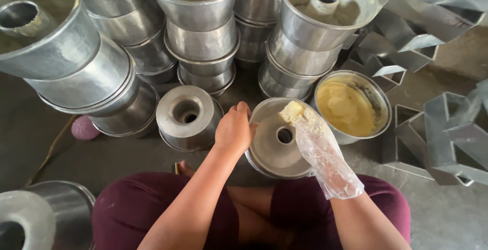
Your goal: The person sits on the floor and repeatedly greases the interior surfaces of metal bundt-style cake molds using a cloth soaked in a yellow substance. They handle each mold one at a time, rotating it to coat the inner walls and central tube, then place it aside.
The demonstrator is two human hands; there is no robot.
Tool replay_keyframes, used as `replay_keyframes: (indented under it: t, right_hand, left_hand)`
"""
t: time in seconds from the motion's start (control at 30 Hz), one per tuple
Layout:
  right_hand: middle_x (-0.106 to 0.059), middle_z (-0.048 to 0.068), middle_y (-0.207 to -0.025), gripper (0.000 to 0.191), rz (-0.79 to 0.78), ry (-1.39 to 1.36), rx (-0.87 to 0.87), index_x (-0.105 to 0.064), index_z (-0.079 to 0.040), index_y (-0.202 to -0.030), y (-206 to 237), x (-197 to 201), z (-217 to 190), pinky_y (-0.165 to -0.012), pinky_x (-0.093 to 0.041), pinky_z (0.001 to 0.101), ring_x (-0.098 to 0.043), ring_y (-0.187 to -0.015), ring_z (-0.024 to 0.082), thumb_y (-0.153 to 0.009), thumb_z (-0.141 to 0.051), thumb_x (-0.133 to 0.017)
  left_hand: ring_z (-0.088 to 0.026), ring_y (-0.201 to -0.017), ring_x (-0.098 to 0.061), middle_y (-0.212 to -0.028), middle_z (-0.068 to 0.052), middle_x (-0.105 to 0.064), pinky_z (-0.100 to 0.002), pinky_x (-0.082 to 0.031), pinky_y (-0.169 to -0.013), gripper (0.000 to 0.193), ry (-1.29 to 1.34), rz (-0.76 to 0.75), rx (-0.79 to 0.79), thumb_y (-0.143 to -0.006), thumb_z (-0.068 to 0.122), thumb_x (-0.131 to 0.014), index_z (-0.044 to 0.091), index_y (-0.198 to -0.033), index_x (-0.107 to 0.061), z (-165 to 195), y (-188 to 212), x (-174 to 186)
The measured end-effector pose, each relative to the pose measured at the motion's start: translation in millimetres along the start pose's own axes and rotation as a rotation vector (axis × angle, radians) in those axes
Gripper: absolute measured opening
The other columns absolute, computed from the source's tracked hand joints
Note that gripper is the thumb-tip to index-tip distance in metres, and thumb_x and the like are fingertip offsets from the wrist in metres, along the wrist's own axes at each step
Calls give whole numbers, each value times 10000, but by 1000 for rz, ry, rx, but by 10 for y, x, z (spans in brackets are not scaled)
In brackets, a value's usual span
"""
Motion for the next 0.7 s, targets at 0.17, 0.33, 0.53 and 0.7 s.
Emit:
replay_keyframes:
  t: [0.17, 0.33, 0.53, 0.7]
  right_hand:
    - [-736, 61, -1073, 276, 12, -2, -76, -687, -10, -1193, 17, -71, 90, -865, -544, 296, -664, -996, 149, -1001, -195, -616]
    - [-755, 54, -1068, 283, 51, 156, 37, -706, -22, -1181, 152, -71, -264, -850, -543, 283, -671, -977, 138, -995, -213, -610]
    - [-745, 82, -1083, 269, 66, 315, 74, -684, -17, -1209, 396, -77, -643, -873, -525, 300, -662, -995, 162, -1000, -166, -604]
    - [-747, 109, -1115, 260, 16, 346, 276, -678, 4, -1205, 503, -92, -754, -903, -534, 311, -687, -1020, 196, -988, -104, -587]
  left_hand:
    - [-407, -998, -657, -1038, -203, -684, -501, -525, -834, 249, 34, 0, 7, -860, 206, -735, 38, -1012, -634, -67, 21, -14]
    - [-419, -941, -664, -983, -200, -688, -513, -521, -810, 207, 53, 35, -98, -838, 158, -690, 33, -994, -636, 25, 123, 96]
    - [-428, -915, -658, -995, -188, -682, -528, -512, -773, 185, 94, 90, -211, -857, 128, -653, 49, -1021, -620, 134, 376, 315]
    - [-430, -915, -653, -1026, -192, -664, -526, -513, -773, 203, 78, 44, -218, -882, 136, -631, 45, -1062, -610, 192, 537, 321]
Point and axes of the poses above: each hand's wrist, its own y-axis away from the middle knuckle, its own x-axis out of the back of the hand, z = x × y, the point moved 6 cm from there along -y, towards the middle knuckle
